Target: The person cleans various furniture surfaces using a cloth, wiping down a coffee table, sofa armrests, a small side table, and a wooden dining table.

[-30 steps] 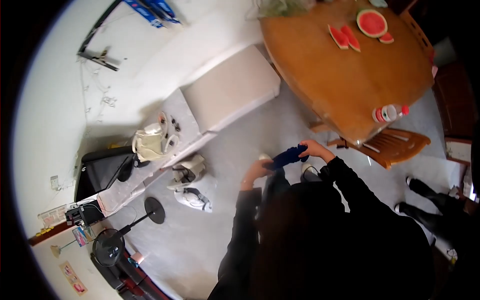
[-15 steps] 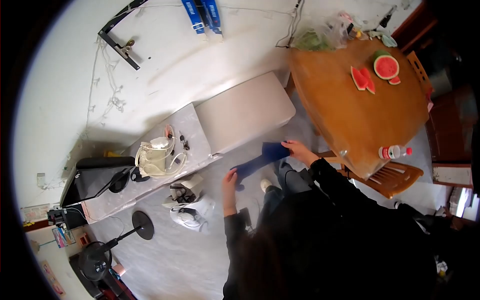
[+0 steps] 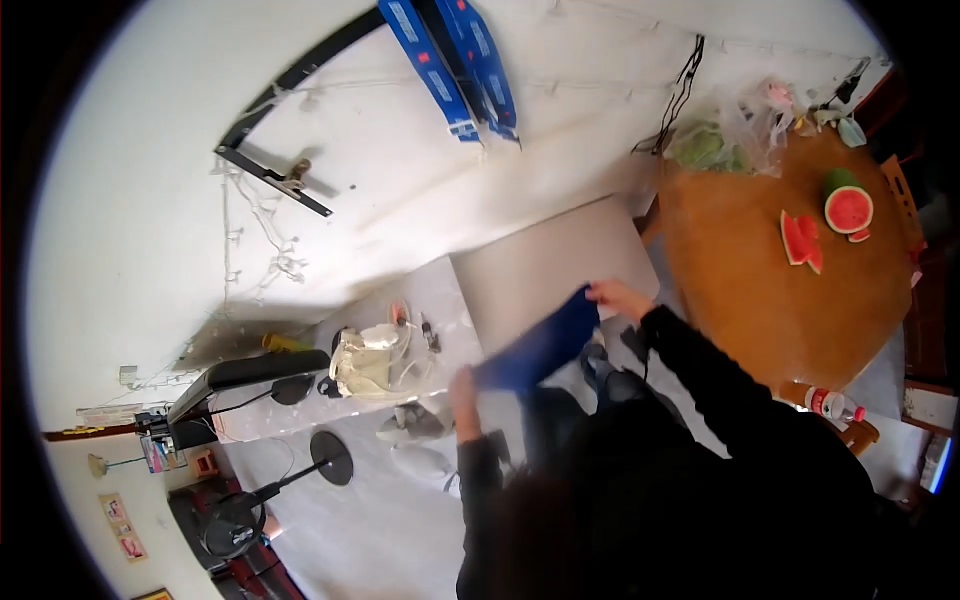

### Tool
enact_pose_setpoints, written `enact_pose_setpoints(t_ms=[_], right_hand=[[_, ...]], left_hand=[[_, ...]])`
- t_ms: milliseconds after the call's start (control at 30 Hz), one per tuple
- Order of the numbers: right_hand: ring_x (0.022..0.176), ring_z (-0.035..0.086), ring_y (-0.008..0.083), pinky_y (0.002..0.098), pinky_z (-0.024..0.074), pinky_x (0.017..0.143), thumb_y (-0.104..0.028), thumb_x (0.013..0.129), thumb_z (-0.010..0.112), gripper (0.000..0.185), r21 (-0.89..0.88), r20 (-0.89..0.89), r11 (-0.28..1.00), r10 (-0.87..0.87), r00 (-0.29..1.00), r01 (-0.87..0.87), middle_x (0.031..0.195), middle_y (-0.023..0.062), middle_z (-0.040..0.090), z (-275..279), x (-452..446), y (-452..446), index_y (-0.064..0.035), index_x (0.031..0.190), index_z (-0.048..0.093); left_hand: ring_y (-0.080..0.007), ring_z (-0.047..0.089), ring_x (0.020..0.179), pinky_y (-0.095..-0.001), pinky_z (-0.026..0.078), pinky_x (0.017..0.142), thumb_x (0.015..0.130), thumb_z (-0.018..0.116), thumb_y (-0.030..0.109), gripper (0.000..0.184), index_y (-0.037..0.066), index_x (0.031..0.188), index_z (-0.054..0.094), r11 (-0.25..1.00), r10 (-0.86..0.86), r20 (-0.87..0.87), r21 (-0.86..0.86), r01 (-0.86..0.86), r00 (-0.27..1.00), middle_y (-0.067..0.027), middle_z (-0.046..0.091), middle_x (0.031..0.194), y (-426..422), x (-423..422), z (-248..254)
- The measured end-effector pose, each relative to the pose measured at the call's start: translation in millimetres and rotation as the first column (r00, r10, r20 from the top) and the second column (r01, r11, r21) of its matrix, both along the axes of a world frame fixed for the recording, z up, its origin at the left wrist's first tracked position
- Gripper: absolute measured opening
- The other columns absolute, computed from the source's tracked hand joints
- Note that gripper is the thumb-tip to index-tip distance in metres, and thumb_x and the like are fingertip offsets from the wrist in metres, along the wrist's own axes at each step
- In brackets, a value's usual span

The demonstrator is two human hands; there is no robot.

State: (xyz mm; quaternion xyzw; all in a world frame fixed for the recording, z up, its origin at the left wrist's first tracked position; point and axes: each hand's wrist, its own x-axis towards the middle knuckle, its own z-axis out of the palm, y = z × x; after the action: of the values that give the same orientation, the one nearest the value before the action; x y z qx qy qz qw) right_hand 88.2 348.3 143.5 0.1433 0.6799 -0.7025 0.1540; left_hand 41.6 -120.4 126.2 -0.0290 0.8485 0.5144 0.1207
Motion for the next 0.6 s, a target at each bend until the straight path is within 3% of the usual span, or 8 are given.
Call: enact_pose_setpoints(t_ms=[33,67,133,200,367,467,533,600], right_hand=[[0.082,0.06,0.0167,0.0294,0.0475,0.071,-0.018,0.086,0.067,0.025,-0.068,0.003,0.993,-0.099,0.995,0.099,0.089,0.0074,0.063,7,-14,6,0.0025,0.099,0.063],[0.091,0.062,0.0172,0.0291,0.0492,0.078,-0.019,0.087,0.067,0.033,-0.129,0.016,0.971,-0.199,0.98,0.199,0.1,0.0091,0.064,10,-27,10,0.0042,0.11,0.062],[0.105,0.059,0.0189,0.0304,0.0478,0.091,-0.018,0.088,0.065,0.047,-0.101,0.112,0.953,-0.274,0.955,0.285,0.116,0.0119,0.061,33,-53,18,0.0061,0.126,0.053],[0.096,0.058,0.0148,0.0274,0.0473,0.085,-0.017,0.088,0.066,0.038,-0.136,0.112,0.923,-0.347,0.931,0.361,0.107,0.0065,0.06,17,-77,25,0.0034,0.118,0.056],[0.088,0.058,0.0116,0.024,0.048,0.079,-0.013,0.087,0.067,0.028,-0.163,0.192,0.83,-0.503,0.843,0.533,0.099,0.0016,0.059,-54,-70,29,0.0017,0.109,0.059],[0.095,0.061,0.0167,0.0274,0.049,0.085,-0.012,0.086,0.067,0.04,-0.067,0.265,0.833,-0.516,0.815,0.549,0.106,0.0096,0.064,-110,-45,17,0.0056,0.121,0.058],[0.087,0.063,0.0166,0.0276,0.0511,0.077,-0.011,0.084,0.069,0.032,0.066,0.315,0.826,-0.549,0.774,0.56,0.094,0.0067,0.065,-152,-15,8,0.0045,0.112,0.063],[0.083,0.063,0.0171,0.0278,0.0513,0.073,-0.009,0.084,0.069,0.028,0.098,0.377,0.796,-0.585,0.718,0.597,0.092,0.0072,0.066,-184,28,-12,0.0034,0.108,0.065]], left_hand=[[-0.0079,0.046,0.062,-0.0229,0.037,0.054,0.094,0.058,0.029,0.034,0.004,0.116,0.065,0.987,0.014,-0.121,0.159,0.005,0.993,0.0004,0.062,0.088,12,-16,13],[-0.0054,0.04,0.058,-0.0219,0.034,0.052,0.094,0.057,0.026,0.031,0.004,0.115,0.065,0.982,0.067,0.123,0.169,-0.087,0.99,0.0032,0.058,0.083,42,-31,78],[-0.0046,0.041,0.061,-0.0204,0.033,0.054,0.093,0.059,0.02,0.026,0.006,0.115,0.065,0.966,0.016,0.242,0.246,-0.077,0.97,0.0037,0.057,0.083,51,-67,82],[-0.0051,0.047,0.07,-0.0197,0.038,0.06,0.094,0.058,0.019,0.024,0.009,0.115,0.064,0.955,0.02,0.29,0.279,-0.104,0.957,0.0023,0.06,0.09,62,-90,73],[-0.0079,0.052,0.08,-0.024,0.045,0.071,0.093,0.059,0.018,0.028,0.009,0.12,0.058,0.928,-0.012,0.478,0.333,-0.169,0.878,0.0004,0.061,0.092,81,-118,-7],[-0.012,0.059,0.084,-0.029,0.052,0.073,0.09,0.061,0.015,0.035,0.008,0.124,0.053,0.932,-0.008,0.557,0.305,-0.196,0.83,-0.0039,0.063,0.097,70,-110,-86],[-0.0142,0.061,0.083,-0.0308,0.054,0.066,0.086,0.063,0.012,0.038,0.007,0.123,0.053,0.997,0.068,0.586,-0.021,-0.069,0.807,-0.0069,0.064,0.096,76,-95,-121],[-0.0166,0.063,0.07,-0.0305,0.053,0.058,0.082,0.065,0.013,0.036,0.005,0.116,0.057,0.995,0.058,0.578,-0.102,0.002,0.814,-0.0106,0.065,0.088,65,-60,-164]])
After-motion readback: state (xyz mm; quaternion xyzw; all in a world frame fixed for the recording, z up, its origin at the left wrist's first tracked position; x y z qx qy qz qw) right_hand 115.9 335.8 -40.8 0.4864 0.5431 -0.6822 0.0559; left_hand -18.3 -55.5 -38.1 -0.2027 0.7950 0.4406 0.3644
